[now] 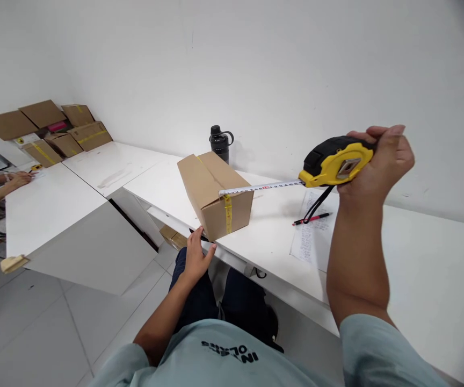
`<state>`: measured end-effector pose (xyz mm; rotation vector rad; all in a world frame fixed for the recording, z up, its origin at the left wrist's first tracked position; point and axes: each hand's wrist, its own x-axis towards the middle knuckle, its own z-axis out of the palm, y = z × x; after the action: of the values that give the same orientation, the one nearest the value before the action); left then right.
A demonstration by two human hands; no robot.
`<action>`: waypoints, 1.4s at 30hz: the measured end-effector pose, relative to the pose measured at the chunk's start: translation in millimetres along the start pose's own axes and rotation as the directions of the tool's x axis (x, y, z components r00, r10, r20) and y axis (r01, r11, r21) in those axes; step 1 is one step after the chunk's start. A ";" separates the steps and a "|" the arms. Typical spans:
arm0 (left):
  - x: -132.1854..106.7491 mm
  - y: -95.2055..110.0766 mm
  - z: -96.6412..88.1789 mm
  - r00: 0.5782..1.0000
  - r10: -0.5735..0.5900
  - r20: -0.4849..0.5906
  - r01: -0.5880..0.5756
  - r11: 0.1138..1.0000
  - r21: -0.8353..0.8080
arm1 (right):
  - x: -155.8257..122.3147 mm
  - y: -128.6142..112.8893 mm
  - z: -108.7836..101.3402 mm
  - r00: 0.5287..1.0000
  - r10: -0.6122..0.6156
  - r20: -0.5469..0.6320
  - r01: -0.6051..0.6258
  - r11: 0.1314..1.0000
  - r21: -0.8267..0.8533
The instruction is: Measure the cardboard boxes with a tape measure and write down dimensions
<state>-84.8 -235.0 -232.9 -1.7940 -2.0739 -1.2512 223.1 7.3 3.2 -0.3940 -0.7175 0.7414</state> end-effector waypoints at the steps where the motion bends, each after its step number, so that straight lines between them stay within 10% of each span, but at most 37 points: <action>1: -1.4 -0.2 1.0 1.000 0.010 0.015 -0.010 1.000 0.005 | -0.9 0.6 0.6 1.000 -0.003 0.004 0.003 1.000 -0.011; 11: 0.0 6.3 4.1 0.999 0.028 -0.041 -0.027 1.000 0.007 | -6.4 -3.2 1.5 0.999 -0.042 0.027 0.043 0.999 -0.011; 20: 73.6 47.7 -25.5 0.950 0.183 -0.252 -0.200 0.979 -0.045 | -2.6 0.6 -4.2 0.993 -0.070 0.090 0.073 0.997 -0.033; 42: 133.6 63.3 -51.2 0.941 0.304 0.146 -0.188 0.833 -0.520 | -14.9 2.3 6.8 0.994 -0.046 0.097 0.046 0.999 -0.003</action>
<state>-88.7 -169.2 -91.0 -2.4338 -1.6176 -1.6865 209.3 -1.5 0.0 -0.3467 -0.8175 0.7190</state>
